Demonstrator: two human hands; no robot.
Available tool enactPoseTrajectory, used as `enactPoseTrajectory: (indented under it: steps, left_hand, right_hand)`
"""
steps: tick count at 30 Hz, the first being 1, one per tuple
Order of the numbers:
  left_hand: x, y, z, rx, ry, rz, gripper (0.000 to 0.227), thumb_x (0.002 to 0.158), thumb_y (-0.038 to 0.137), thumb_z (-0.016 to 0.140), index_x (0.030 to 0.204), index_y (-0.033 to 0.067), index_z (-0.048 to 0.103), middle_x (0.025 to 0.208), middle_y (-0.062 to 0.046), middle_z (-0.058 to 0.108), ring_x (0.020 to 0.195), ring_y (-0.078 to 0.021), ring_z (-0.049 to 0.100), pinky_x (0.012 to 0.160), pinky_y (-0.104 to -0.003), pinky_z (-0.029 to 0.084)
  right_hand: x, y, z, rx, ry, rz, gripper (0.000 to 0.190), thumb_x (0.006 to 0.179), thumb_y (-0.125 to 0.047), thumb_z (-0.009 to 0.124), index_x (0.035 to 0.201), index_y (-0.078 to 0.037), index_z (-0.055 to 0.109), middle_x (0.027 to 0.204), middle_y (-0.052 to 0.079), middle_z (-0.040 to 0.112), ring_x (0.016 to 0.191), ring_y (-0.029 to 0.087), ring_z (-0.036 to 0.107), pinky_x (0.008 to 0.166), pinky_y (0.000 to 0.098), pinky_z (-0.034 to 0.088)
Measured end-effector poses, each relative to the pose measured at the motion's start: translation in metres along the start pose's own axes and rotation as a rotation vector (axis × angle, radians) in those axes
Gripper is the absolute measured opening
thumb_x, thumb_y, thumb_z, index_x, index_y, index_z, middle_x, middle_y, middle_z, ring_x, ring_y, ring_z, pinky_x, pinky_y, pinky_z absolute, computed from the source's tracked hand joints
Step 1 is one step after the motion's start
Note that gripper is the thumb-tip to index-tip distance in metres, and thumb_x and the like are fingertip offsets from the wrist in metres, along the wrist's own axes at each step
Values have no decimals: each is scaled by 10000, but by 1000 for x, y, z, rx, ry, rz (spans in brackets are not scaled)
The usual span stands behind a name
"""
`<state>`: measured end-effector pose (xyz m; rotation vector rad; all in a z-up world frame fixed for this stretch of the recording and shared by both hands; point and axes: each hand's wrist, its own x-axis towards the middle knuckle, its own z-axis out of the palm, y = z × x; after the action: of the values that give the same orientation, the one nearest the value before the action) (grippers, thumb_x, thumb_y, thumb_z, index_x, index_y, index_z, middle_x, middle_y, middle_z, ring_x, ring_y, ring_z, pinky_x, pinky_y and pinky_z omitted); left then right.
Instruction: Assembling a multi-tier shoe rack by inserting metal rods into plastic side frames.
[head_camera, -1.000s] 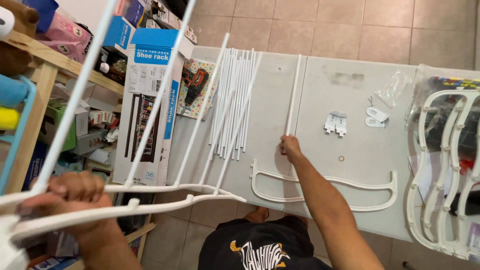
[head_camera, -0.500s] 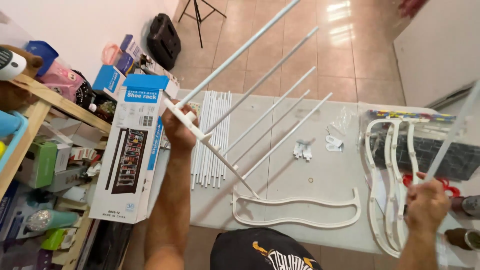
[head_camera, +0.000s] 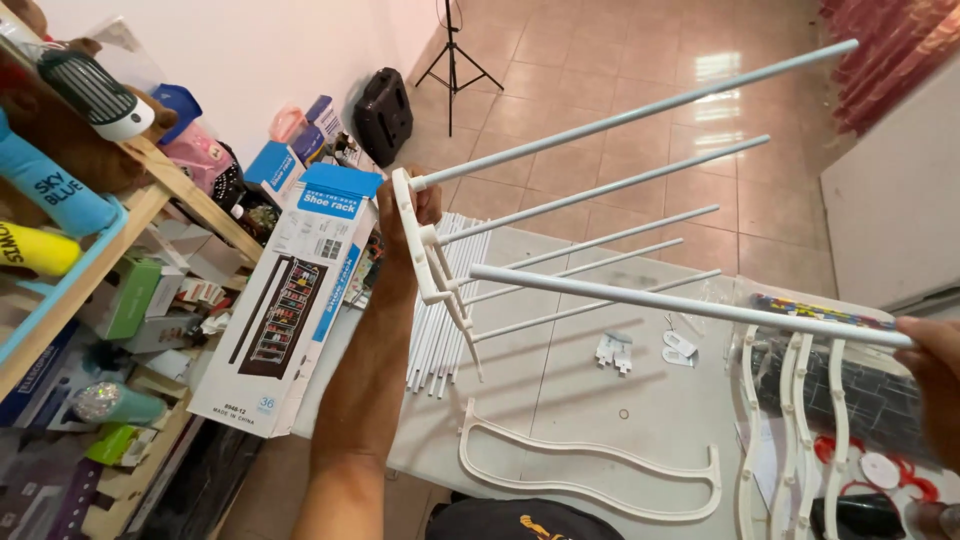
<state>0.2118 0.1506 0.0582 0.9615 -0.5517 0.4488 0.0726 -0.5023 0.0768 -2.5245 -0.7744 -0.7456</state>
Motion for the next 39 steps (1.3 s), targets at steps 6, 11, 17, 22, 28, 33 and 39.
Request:
enactPoseTrajectory:
  steps: [6,11,17,22,28,33,39]
  left_hand:
    - [5,4,9,-12,25,100,351,987,289,565,725,105,419,568,3,282,406,-83,246,374,-245,141]
    - [-2,11,13,-14,22,140,362,979,311,599,729,123,416,603,20,300,417,-82,251,360,-239,160]
    - [-5,22,29,134,-26,162,500,1007,589,547,774,176,390,596,76,252,437,-43,173,388,-226,110]
    - [-3,13,22,2,-121,59,484,993,565,599,770,170,429,526,87,275,423,-28,177,381,-209,119]
    - [-2,17,38,59,-40,101,510,996,531,582,711,154,389,529,60,227,413,-51,162,375,-237,68]
    - [1,19,43,39,-64,76,472,1021,485,553,740,131,418,514,52,237,414,-49,131,376,-237,79]
    - [0,28,56,80,-72,62,485,1011,529,564,750,144,426,525,56,293,433,-50,198,395,-222,142]
  right_hand:
    - [97,-84,6,-42,154,-182,230,1143,-58,663,1243,122,766,1148,291,710,1011,388,640,930,463,517]
    - [107,-88,22,38,171,-144,192,1122,-55,703,1236,79,779,1120,242,720,987,366,641,901,452,512]
    - [113,-85,27,56,165,-169,207,1122,-72,698,1222,89,781,1088,247,716,952,365,635,882,453,498]
    - [120,-93,26,21,147,-213,209,1087,-55,713,1224,91,771,1076,247,735,938,358,662,827,442,505]
    - [119,-93,30,77,171,-184,158,1088,-34,728,1199,69,775,1071,222,733,950,347,646,873,453,494]
    - [121,-92,31,30,150,-182,182,1088,-50,717,1195,84,779,1047,224,734,930,347,651,838,445,499]
    - [121,-90,36,106,168,-138,144,1115,-54,705,1209,36,768,1067,182,720,967,332,636,951,446,490]
